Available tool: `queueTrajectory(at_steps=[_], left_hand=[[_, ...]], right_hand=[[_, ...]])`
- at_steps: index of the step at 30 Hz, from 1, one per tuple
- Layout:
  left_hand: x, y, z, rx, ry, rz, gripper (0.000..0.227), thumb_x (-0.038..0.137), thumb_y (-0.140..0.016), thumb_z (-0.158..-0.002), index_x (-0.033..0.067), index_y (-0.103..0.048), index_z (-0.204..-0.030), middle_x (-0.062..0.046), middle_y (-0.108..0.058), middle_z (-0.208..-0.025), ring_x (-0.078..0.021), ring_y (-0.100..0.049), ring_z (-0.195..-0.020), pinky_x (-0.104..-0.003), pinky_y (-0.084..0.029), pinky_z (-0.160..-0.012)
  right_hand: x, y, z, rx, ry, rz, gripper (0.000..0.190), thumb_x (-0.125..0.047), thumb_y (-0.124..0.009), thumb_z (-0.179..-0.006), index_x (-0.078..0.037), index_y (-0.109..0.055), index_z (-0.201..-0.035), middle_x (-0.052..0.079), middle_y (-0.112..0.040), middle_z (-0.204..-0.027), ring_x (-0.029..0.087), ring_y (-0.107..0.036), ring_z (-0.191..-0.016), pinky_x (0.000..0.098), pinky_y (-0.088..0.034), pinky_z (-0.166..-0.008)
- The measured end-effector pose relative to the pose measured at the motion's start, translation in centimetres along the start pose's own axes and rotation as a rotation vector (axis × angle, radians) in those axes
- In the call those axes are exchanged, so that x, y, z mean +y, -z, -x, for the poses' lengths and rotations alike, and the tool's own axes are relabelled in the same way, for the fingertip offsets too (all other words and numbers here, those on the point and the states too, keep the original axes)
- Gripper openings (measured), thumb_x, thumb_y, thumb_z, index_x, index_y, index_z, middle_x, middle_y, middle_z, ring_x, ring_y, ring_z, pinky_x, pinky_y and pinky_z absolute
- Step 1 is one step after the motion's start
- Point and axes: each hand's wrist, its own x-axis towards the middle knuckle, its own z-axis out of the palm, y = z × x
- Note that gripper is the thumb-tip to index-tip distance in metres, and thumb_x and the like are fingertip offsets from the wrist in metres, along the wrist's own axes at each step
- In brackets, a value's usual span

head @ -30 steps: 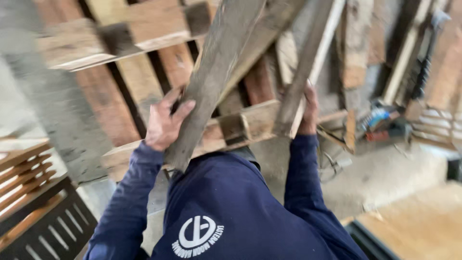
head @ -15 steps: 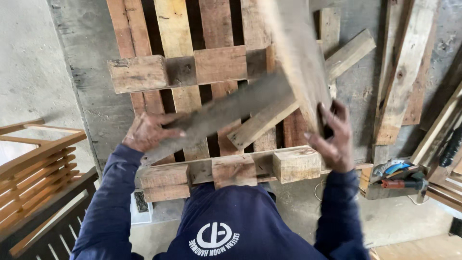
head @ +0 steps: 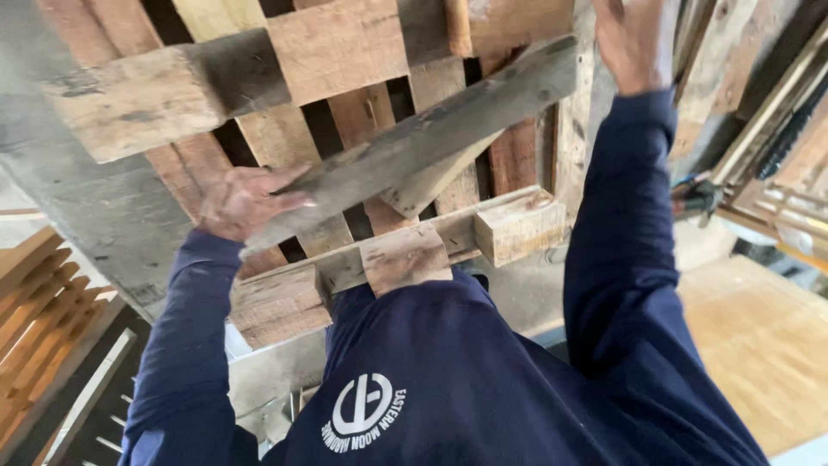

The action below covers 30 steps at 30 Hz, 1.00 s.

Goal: The person assembles a wooden pallet by hammering nails into wooden planks. They use a hammer to secure the pieces and later use pliers to bend a nail on a workbench.

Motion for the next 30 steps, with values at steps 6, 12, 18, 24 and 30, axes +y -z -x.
queueTrajectory(at_steps=[6, 12, 18, 24, 30], left_hand=[[-0.3, 2.7, 1.3, 0.112, -0.090, -0.155, 0.072, 0.076, -0.057, -0.084, 0.0277, -0.074, -0.135, -0.009, -0.079, -0.108, -0.0235, -0.075, -0.084, -0.037, -0.061, -0.069], [0.0, 3.4, -0.1, 0.078, 0.090, -0.036, 0.069, 0.075, -0.056, -0.092, 0.0187, -0.077, -0.126, -0.011, -0.079, -0.105, -0.0257, -0.075, -0.086, -0.040, -0.059, -0.081], [3.8, 1.5, 1.4, -0.208, 0.100, 0.495, 0.073, 0.066, -0.049, -0.100, 0.0064, -0.062, -0.140, -0.017, -0.065, -0.131, -0.0245, -0.062, -0.115, -0.039, -0.051, -0.097], [12.3, -1.2, 1.8, -0.356, -0.012, 0.971, 0.101, 0.066, -0.063, -0.089, -0.0067, -0.038, -0.157, -0.021, -0.064, -0.129, -0.0266, -0.065, -0.115, -0.037, -0.054, -0.099], [17.1, 0.2, -0.2, -0.393, -0.064, 0.894, 0.105, 0.057, -0.078, -0.080, -0.0119, -0.039, -0.149, -0.024, -0.062, -0.129, -0.0278, -0.065, -0.115, -0.035, -0.055, -0.098]], right_hand=[[-3.1, -3.2, 11.6, 0.455, -0.619, -0.723, 0.049, -0.024, -0.067, -0.101, -0.003, -0.053, -0.143, 0.009, -0.063, -0.134, 0.020, -0.070, -0.109, 0.0342, -0.067, -0.086], [-0.5, -11.4, 11.1, 0.352, -0.685, -0.941, 0.047, -0.026, -0.073, -0.103, -0.003, -0.059, -0.141, 0.008, -0.072, -0.123, 0.008, -0.070, -0.103, 0.0204, -0.055, -0.086], [-0.7, -10.1, 10.5, 0.429, -0.728, -1.251, 0.024, -0.014, -0.080, -0.097, -0.004, -0.058, -0.099, 0.003, -0.064, -0.082, 0.009, -0.056, -0.056, 0.0259, -0.047, -0.048], [-5.9, -5.8, 13.9, 0.424, -0.563, -1.166, 0.012, -0.012, -0.065, -0.098, -0.002, -0.061, -0.097, 0.004, -0.064, -0.079, 0.014, -0.061, -0.057, 0.0342, -0.055, -0.050], [0.2, -6.2, 15.6, 0.454, -0.594, -0.735, 0.013, -0.011, -0.061, -0.104, 0.001, -0.061, -0.101, 0.009, -0.061, -0.087, 0.020, -0.058, -0.069, 0.0394, -0.050, -0.061]])
